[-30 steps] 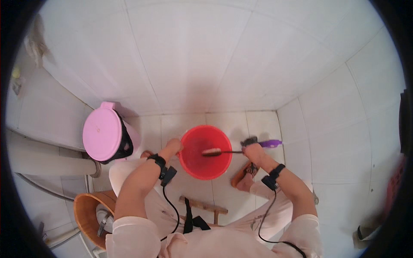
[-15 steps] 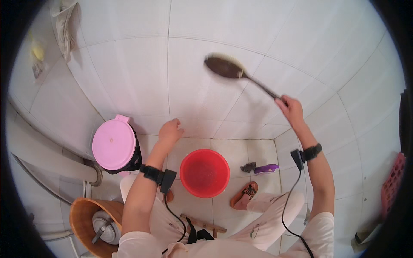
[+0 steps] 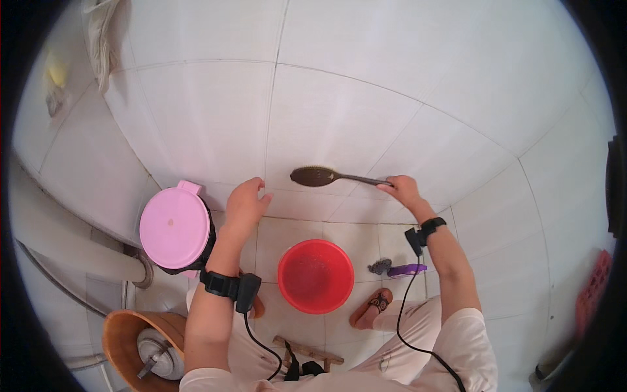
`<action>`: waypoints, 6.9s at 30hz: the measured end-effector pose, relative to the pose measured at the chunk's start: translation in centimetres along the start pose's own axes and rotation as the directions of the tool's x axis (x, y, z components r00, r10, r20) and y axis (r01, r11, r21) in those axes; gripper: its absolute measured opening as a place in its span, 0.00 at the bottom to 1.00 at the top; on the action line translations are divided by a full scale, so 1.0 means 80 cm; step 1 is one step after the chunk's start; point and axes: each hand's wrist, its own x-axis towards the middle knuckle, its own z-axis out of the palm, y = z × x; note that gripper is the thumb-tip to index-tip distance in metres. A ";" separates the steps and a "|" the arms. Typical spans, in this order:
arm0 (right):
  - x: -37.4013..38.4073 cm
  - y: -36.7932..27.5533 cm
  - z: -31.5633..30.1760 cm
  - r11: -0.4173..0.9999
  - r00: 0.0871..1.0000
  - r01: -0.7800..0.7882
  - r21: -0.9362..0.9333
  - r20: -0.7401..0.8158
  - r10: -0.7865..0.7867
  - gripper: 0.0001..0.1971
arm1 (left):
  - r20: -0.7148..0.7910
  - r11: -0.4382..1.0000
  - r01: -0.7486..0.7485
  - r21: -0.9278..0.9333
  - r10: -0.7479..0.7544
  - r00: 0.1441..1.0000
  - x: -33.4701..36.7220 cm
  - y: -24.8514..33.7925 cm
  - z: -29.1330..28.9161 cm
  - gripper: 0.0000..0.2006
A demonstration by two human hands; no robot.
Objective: The person scrubs the tiled wall using a long-handled brush, repeatedly dipping the brush into a red bucket of water.
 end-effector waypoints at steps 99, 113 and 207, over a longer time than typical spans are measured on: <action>0.142 -0.200 -0.169 0.981 0.988 0.013 0.193 -0.154 0.017 0.23 | 0.248 0.939 -0.238 0.249 0.176 0.953 -0.018 -0.020 0.035 0.13; 0.211 -0.262 -0.242 0.795 0.896 0.139 0.591 -0.417 0.154 0.26 | 0.030 0.981 -0.125 0.152 0.121 0.992 -0.008 -0.026 0.016 0.13; -0.055 0.093 0.100 0.996 0.993 -0.060 -0.059 0.100 0.065 0.21 | 0.588 0.804 -0.340 0.489 -0.016 0.809 0.019 0.000 0.126 0.13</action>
